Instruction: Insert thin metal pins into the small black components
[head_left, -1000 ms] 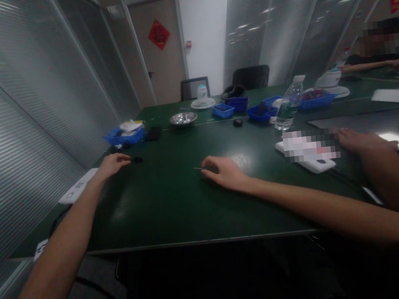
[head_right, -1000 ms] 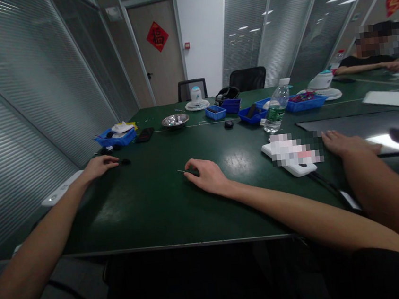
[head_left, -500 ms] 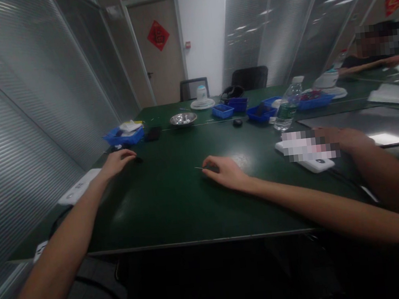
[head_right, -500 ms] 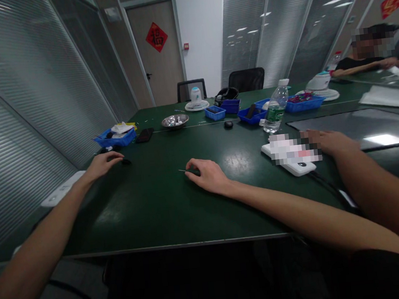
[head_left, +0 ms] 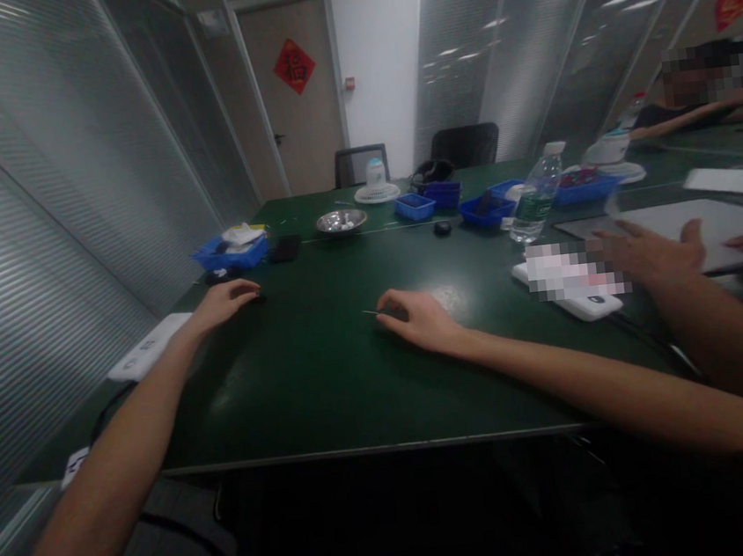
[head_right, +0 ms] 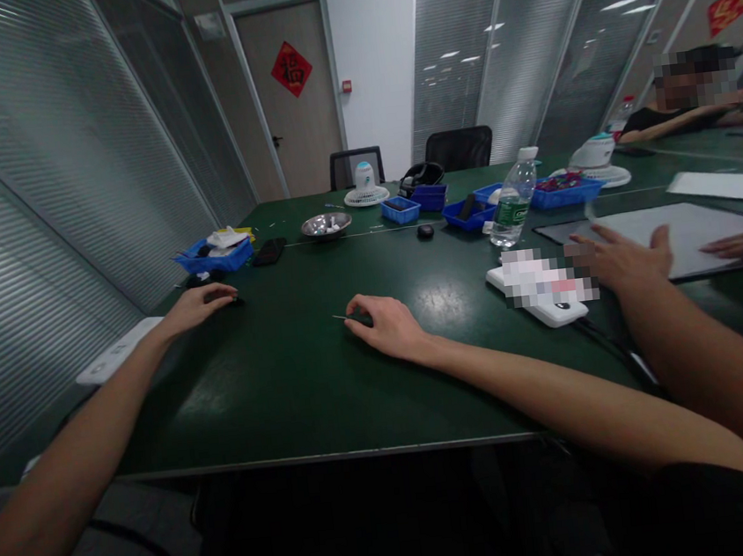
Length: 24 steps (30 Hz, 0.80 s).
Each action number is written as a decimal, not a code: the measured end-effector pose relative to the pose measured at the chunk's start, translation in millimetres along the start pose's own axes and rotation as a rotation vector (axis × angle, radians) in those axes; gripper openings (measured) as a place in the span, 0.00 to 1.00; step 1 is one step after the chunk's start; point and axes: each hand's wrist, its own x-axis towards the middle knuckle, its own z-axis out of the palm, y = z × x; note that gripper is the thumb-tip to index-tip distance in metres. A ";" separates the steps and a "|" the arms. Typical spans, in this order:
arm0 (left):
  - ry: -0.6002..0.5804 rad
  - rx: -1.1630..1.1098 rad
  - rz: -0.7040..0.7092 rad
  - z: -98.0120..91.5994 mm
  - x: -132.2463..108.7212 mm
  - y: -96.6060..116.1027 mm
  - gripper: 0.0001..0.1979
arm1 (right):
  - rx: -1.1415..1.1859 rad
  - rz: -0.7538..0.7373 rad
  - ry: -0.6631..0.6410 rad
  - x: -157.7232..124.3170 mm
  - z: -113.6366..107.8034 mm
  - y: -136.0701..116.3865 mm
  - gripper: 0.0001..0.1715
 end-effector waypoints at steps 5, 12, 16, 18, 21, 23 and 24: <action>-0.037 -0.006 -0.030 -4.8 -4.2 7.1 0.25 | 0.001 -0.010 -0.002 -0.2 -0.6 -1.4 0.12; -0.113 -0.078 0.077 21.9 -12.4 70.5 0.21 | 0.007 -0.055 -0.014 -0.7 -1.7 -1.7 0.12; -0.212 -0.188 0.276 61.8 -23.2 134.4 0.20 | 0.014 -0.152 -0.013 -2.7 -3.1 -5.0 0.14; -0.251 -0.243 0.358 79.2 -30.8 160.5 0.19 | 0.006 -0.198 -0.018 -4.1 -3.5 -7.1 0.14; -0.251 -0.276 0.419 93.3 -40.5 181.0 0.16 | -0.020 -0.227 -0.036 -5.7 -3.8 -9.6 0.14; -0.237 -0.276 0.425 94.8 -44.1 183.5 0.15 | -0.034 -0.220 -0.046 -5.9 -4.1 -10.4 0.13; -0.234 -0.274 0.423 94.1 -45.1 183.1 0.15 | -0.039 -0.214 -0.050 -5.8 -4.2 -10.6 0.13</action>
